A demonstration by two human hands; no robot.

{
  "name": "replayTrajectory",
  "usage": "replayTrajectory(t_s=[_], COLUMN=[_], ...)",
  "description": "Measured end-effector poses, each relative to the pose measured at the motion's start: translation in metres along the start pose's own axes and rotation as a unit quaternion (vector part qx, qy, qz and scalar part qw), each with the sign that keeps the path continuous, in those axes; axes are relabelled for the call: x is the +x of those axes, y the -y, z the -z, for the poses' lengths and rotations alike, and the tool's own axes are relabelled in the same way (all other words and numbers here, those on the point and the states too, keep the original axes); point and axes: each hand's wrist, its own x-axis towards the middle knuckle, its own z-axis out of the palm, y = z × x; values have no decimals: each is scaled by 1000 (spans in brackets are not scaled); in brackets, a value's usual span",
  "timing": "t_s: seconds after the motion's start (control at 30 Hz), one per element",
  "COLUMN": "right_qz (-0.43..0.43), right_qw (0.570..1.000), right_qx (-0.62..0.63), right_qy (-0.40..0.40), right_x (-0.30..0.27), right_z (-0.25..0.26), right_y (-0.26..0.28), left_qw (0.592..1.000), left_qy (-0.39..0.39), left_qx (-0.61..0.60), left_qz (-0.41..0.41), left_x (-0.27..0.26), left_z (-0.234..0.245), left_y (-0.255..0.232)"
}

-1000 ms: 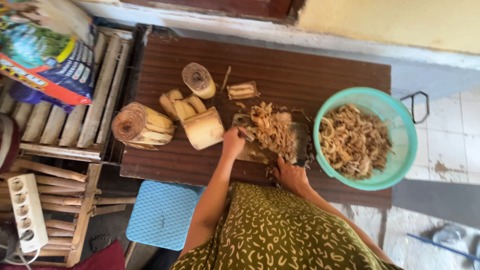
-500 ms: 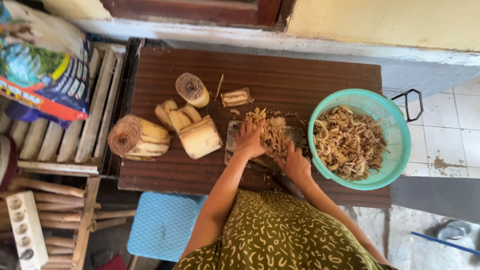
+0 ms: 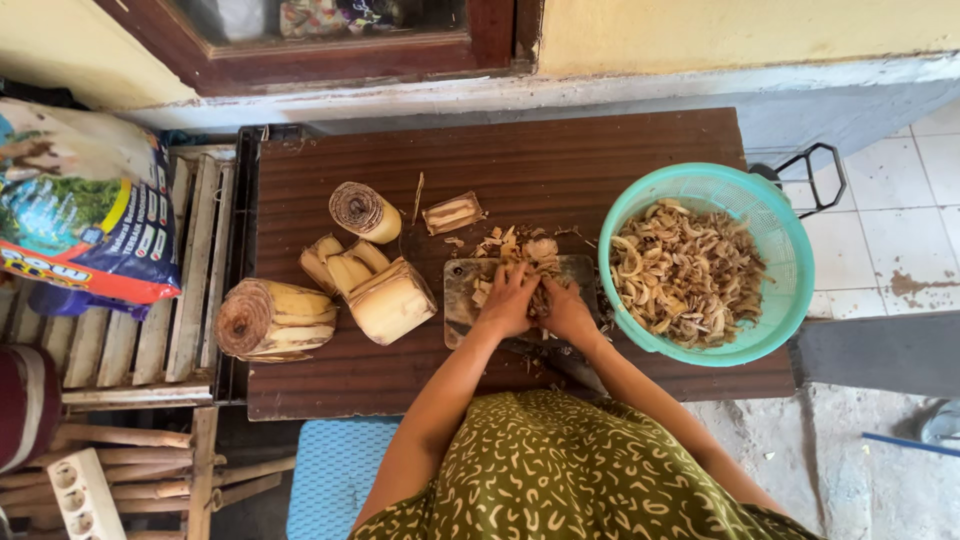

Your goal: The person uses a knife to shred cylindrical bamboo pieces on a wooden table. Shredded bamboo is collected in a green colander. The person repeatedly cuts the bamboo and transfers the shreds into the colander.

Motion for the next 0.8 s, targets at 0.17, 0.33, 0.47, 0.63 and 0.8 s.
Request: replayTrajectory(t_s=[0.17, 0.33, 0.47, 0.63, 0.8], right_qz=[89, 89, 100, 104, 104], right_qw=[986, 977, 969, 956, 932], right_qx=[55, 74, 80, 112, 126], right_qy=[-133, -179, -213, -252, -323], right_x=[-10, -38, -58, -79, -89], right_z=[-24, -11, 12, 41, 67], right_y=[-8, 16, 38, 50, 47], left_qw=[993, 973, 963, 935, 899], left_qy=[-112, -213, -248, -316, -367], left_qx=[-2, 10, 27, 46, 68], left_qz=[-49, -89, -99, -153, -228], left_x=[9, 8, -8, -29, -30], left_z=[-50, -67, -53, -18, 13], left_y=[8, 8, -3, -31, -65])
